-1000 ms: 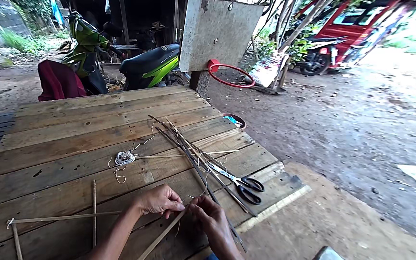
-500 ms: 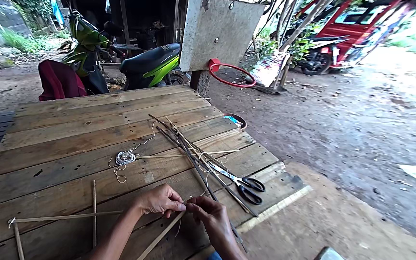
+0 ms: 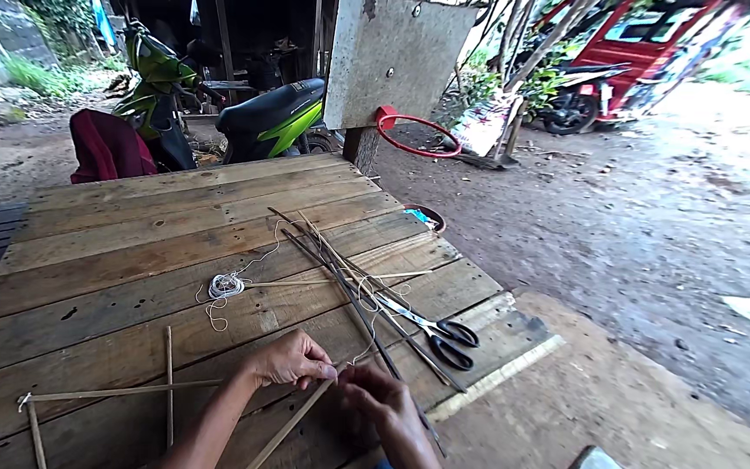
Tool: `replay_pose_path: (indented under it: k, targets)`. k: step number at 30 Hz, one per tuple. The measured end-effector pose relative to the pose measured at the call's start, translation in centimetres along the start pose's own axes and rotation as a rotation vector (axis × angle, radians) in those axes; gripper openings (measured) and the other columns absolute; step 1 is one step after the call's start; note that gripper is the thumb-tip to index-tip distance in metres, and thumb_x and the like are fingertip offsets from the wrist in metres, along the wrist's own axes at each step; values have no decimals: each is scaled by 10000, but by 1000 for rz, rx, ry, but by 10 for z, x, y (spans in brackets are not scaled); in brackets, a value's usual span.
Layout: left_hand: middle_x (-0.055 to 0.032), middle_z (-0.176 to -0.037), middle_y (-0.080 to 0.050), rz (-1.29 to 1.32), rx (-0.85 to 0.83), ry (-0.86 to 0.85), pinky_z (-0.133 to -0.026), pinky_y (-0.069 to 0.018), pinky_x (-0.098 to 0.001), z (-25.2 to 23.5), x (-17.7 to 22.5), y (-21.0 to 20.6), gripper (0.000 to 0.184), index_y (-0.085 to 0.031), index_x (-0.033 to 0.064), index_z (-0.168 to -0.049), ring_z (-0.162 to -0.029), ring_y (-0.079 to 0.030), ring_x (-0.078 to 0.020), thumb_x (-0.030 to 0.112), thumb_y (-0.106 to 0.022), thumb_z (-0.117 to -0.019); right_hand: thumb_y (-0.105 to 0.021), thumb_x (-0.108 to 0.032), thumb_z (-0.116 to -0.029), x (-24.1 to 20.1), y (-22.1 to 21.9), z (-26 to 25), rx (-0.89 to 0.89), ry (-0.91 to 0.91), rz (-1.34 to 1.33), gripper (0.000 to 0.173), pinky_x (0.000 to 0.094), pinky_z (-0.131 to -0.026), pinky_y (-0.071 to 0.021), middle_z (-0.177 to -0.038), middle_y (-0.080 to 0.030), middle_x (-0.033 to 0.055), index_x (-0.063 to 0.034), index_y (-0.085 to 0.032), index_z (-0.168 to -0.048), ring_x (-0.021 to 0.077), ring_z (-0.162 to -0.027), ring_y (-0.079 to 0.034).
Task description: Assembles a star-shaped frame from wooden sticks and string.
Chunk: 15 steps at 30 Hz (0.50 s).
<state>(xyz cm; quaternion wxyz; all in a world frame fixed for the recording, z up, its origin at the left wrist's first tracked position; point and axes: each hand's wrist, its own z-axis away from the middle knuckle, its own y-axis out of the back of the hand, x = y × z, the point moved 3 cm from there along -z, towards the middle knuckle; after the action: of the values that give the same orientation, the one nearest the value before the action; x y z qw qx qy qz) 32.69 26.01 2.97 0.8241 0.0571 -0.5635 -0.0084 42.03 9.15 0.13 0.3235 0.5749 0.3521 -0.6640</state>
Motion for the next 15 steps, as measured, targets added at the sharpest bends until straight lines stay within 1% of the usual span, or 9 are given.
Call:
replay_pose_path:
  k: [3, 5, 6, 7, 8, 9, 10, 12, 15]
  targets:
    - [118, -587, -584, 11, -7, -15, -460, -381, -119, -1, 0, 0, 165, -745, 64, -890, -470, -468, 60, 95, -618, -991, -700, -35, -893, 2, -15, 8, -152, -64, 9, 172, 225, -554, -573, -895, -755, 24, 8, -683, -1058, 62, -653, -688]
    - [119, -588, -586, 16, 0, -26, -460, -381, -119, 0, 1, 1, 170, -746, 65, -887, -470, -469, 62, 96, -616, -991, -742, -6, -843, 6, -23, 4, -191, -87, -63, 181, 210, -543, -556, -863, -764, 29, -3, -692, -1017, 56, -629, -678]
    - [116, -598, -597, 21, 6, -32, -462, -382, -118, 2, 2, 1, 172, -746, 63, -886, -473, -471, 64, 97, -615, -992, -737, 12, -834, 6, -25, 1, -195, -118, -116, 164, 203, -542, -548, -846, -762, 32, -7, -699, -992, 52, -622, -671]
    - [112, -616, -619, 31, 8, -41, -466, -389, -115, 3, 4, 3, 174, -744, 63, -890, -478, -478, 67, 95, -609, -994, -712, 26, -845, 7, -26, 0, -196, -161, -171, 135, 195, -541, -536, -830, -757, 31, -14, -705, -973, 43, -610, -657]
    - [111, -622, -630, 47, 10, -46, -466, -393, -113, 5, 4, 3, 177, -744, 64, -887, -477, -481, 69, 91, -605, -994, -672, 32, -884, 6, -26, -1, -200, -213, -221, 98, 187, -536, -530, -819, -747, 28, -19, -705, -961, 35, -596, -643]
    - [111, -627, -636, 55, 11, -46, -468, -394, -113, 6, 5, 4, 180, -745, 65, -887, -477, -480, 71, 89, -603, -995, -621, 29, -934, 6, -26, -1, -206, -268, -278, 100, 180, -521, -518, -808, -738, 33, -18, -707, -952, 33, -579, -626]
    - [110, -630, -641, 58, 7, -45, -471, -397, -114, 6, 6, 5, 182, -748, 67, -891, -478, -481, 70, 90, -602, -997, -564, 16, -974, 7, -27, -1, -217, -322, -338, 153, 171, -509, -496, -814, -732, 40, -21, -708, -940, 27, -570, -606]
    - [111, -634, -650, 66, -2, -44, -471, -403, -115, 5, 6, 6, 187, -753, 74, -894, -480, -487, 71, 94, -600, -999, -496, -1, -1004, 8, -29, -1, -234, -412, -472, 225, 158, -492, -458, -819, -716, 44, -24, -708, -931, 19, -558, -572]
    - [106, -652, -665, 82, -3, -51, -468, -404, -112, 6, 8, 6, 191, -757, 76, -893, -481, -490, 73, 94, -600, -1000, -482, -23, -1025, 10, -33, 0, -251, -491, -630, 219, 150, -484, -441, -803, -682, 37, -34, -689, -953, 20, -550, -555]
